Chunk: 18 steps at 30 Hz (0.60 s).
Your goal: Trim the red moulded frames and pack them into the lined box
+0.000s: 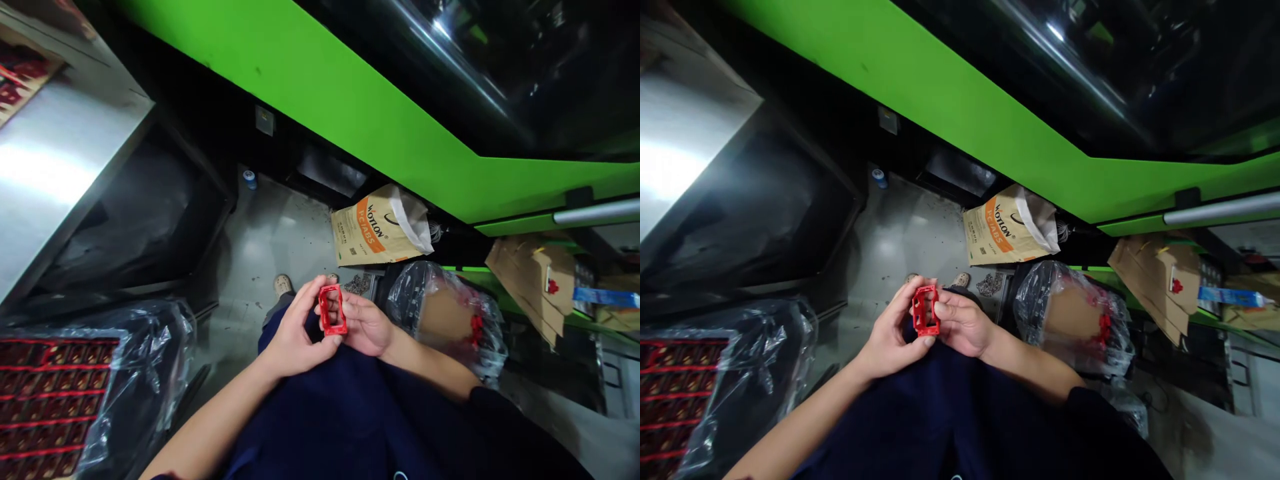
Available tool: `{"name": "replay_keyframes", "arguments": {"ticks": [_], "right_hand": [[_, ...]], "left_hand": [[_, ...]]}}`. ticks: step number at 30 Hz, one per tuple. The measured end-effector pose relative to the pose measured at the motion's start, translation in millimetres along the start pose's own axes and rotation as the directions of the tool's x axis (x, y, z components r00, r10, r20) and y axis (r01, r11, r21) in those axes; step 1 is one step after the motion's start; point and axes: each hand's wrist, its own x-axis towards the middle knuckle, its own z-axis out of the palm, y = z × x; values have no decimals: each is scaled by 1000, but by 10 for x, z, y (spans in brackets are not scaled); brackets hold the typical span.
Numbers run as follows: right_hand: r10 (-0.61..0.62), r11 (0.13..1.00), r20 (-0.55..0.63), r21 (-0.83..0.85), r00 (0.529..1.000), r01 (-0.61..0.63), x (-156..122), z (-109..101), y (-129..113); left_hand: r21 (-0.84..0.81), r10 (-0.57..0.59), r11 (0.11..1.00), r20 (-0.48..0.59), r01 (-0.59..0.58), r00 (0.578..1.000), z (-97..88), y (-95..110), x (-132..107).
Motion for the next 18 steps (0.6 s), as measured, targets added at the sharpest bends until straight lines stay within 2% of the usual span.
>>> {"name": "replay_keyframes", "arguments": {"ticks": [5,10,11,12,13,14,15,16,18], "right_hand": [[-33,996,6,86,999,32,-163,-301,-106],[-125,985,62,125,990,116,-437,-724,-301],[-142,984,45,117,989,136,-502,-870,-342],[-162,983,-21,89,987,163,-569,-1053,-385],[-191,979,-141,45,971,199,-641,-1275,-433],[-232,971,-301,-9,925,240,-724,-1536,-488],[-280,957,-478,-66,833,284,-822,-1828,-553],[-326,937,-638,-122,697,327,-941,-2140,-624],[-376,893,-831,-207,410,400,-1234,-2747,-782]], "left_hand": [[103,35,994,18,-37,999,273,59,180],[135,30,990,143,-50,989,771,74,508],[114,9,993,187,-31,982,901,53,569],[86,-23,996,232,3,972,1035,26,625],[59,-70,997,272,56,960,1167,-9,677],[41,-137,991,297,131,945,1291,-49,730],[39,-225,974,305,224,926,1402,-93,787],[57,-331,943,286,328,899,1498,-141,853],[116,-537,844,201,524,820,1643,-235,1009]]}}
